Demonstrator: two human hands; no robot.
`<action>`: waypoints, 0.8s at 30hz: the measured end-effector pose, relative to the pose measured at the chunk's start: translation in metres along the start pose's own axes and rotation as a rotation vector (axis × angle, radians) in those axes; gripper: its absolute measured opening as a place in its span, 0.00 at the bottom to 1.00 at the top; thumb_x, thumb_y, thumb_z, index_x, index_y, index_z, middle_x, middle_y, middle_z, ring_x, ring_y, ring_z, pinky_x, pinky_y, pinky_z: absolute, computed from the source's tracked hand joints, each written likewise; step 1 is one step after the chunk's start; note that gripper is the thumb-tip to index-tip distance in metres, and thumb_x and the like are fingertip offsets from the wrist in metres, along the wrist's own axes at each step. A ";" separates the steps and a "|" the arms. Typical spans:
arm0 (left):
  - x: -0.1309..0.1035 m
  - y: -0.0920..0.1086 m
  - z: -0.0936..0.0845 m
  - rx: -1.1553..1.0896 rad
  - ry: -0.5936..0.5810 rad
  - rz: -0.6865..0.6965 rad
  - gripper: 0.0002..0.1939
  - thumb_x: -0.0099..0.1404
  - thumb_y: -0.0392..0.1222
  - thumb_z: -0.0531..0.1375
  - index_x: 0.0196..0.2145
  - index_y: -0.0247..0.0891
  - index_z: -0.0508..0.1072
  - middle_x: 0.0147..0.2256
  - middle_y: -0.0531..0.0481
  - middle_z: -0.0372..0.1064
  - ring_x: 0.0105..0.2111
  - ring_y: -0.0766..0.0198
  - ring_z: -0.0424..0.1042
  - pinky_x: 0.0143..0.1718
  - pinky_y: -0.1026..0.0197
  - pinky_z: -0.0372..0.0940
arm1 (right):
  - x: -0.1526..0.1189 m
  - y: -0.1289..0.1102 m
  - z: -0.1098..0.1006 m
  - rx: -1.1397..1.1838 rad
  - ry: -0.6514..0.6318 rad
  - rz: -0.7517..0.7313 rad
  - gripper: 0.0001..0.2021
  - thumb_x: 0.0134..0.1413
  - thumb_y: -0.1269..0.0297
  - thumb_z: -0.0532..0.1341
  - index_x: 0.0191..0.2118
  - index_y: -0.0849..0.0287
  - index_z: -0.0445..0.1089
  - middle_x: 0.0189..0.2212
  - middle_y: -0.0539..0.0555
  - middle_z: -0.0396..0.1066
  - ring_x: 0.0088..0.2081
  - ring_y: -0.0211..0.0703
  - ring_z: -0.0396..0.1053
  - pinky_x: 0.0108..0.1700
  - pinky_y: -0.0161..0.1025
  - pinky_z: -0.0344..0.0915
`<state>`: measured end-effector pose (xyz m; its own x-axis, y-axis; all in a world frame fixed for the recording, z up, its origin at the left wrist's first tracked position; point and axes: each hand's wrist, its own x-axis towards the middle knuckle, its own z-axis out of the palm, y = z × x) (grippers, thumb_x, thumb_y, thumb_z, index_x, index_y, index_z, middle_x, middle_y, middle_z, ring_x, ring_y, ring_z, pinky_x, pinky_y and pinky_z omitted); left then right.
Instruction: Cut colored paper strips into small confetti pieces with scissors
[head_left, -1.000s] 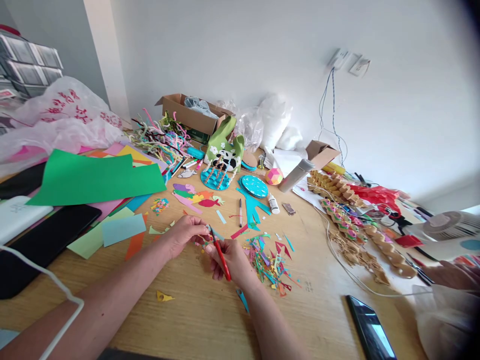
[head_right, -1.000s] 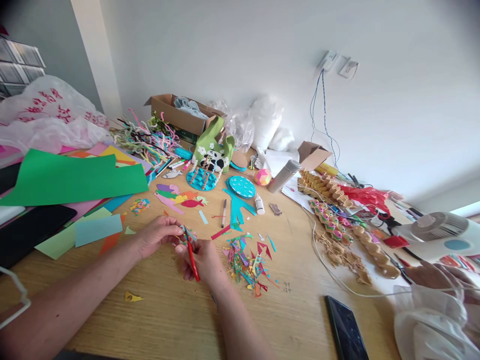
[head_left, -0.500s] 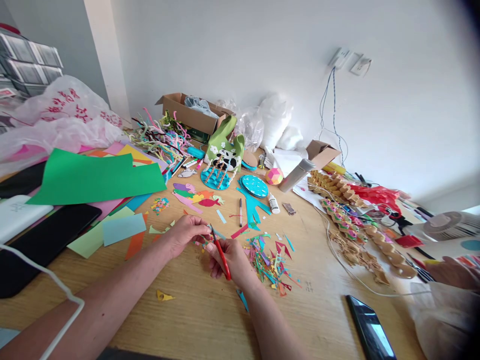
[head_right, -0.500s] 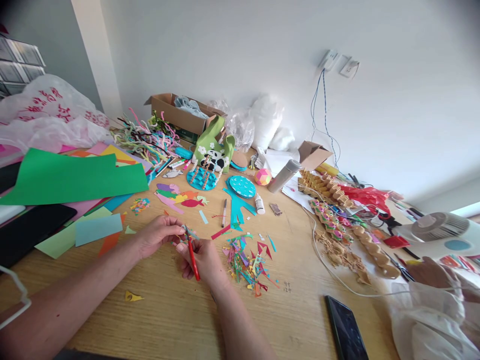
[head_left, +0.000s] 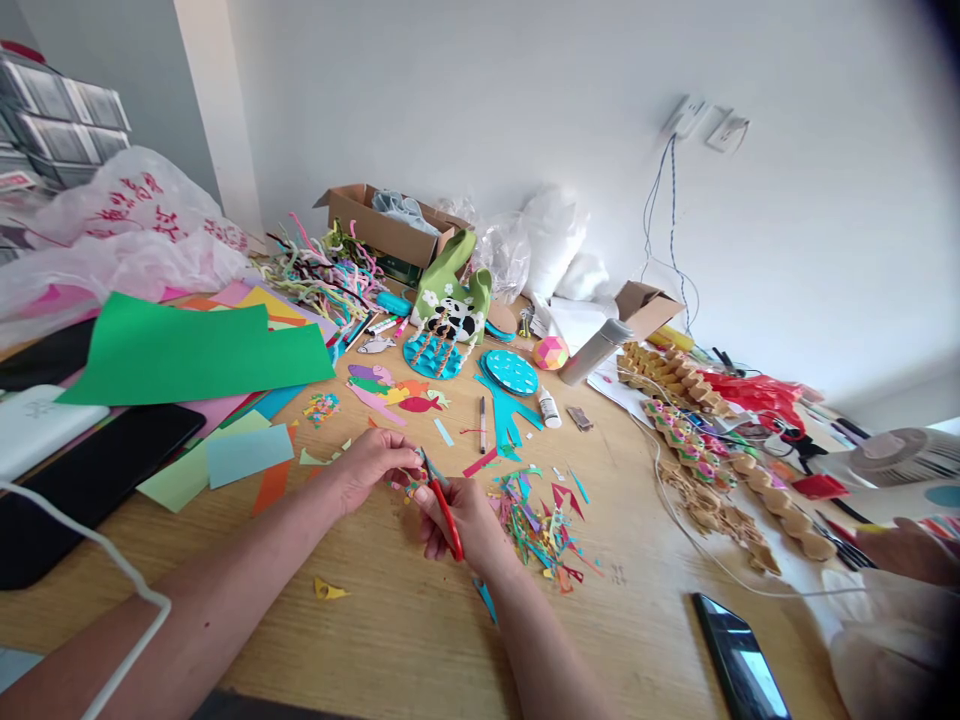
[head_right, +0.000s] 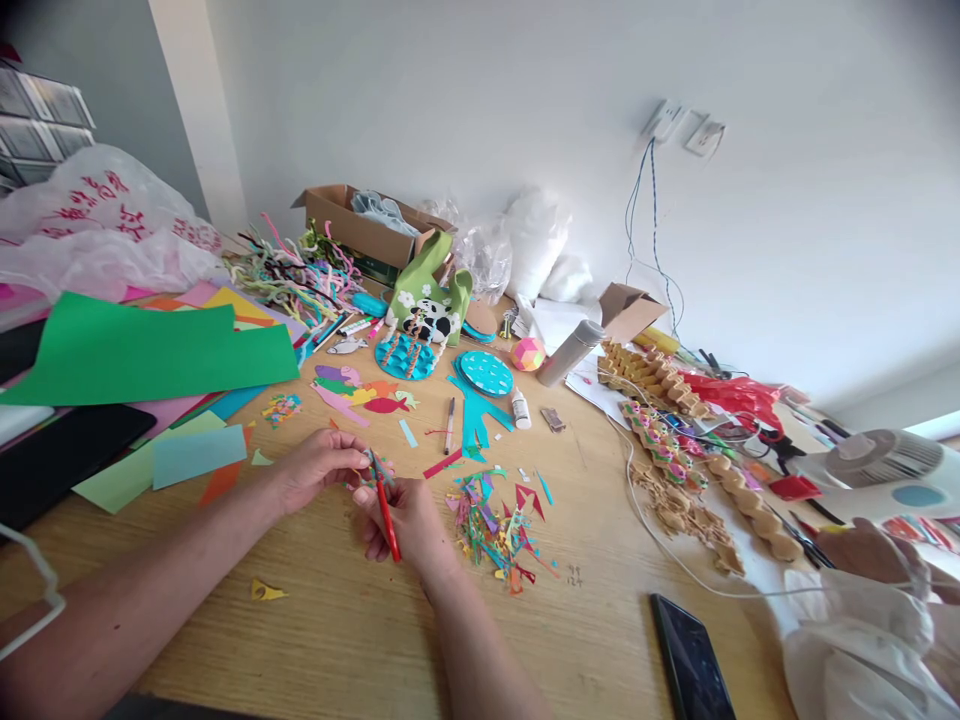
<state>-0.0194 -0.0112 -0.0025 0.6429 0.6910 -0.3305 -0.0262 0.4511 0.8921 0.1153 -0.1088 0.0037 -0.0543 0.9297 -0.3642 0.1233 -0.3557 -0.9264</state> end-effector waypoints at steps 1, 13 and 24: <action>0.000 0.000 0.000 -0.005 -0.001 0.000 0.09 0.44 0.40 0.64 0.24 0.32 0.74 0.23 0.48 0.72 0.23 0.66 0.67 0.28 0.63 0.59 | 0.000 0.000 0.000 -0.001 0.007 0.005 0.28 0.38 0.38 0.62 0.24 0.64 0.65 0.14 0.52 0.68 0.11 0.33 0.62 0.12 0.27 0.59; -0.001 0.001 0.002 -0.038 0.008 0.015 0.10 0.43 0.40 0.66 0.24 0.32 0.73 0.24 0.46 0.74 0.23 0.66 0.68 0.27 0.63 0.59 | 0.001 0.003 -0.001 0.003 0.036 0.011 0.28 0.38 0.37 0.62 0.23 0.63 0.64 0.13 0.50 0.67 0.11 0.35 0.64 0.12 0.28 0.58; -0.001 0.001 0.001 -0.033 -0.029 0.020 0.08 0.44 0.39 0.65 0.22 0.32 0.73 0.24 0.46 0.74 0.24 0.65 0.68 0.26 0.63 0.58 | 0.000 -0.001 -0.001 -0.051 0.041 0.018 0.29 0.36 0.35 0.62 0.22 0.61 0.61 0.13 0.50 0.67 0.12 0.36 0.64 0.12 0.29 0.58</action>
<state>-0.0197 -0.0120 -0.0005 0.6637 0.6837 -0.3033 -0.0641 0.4560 0.8877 0.1166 -0.1086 0.0045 -0.0115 0.9265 -0.3761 0.1741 -0.3685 -0.9132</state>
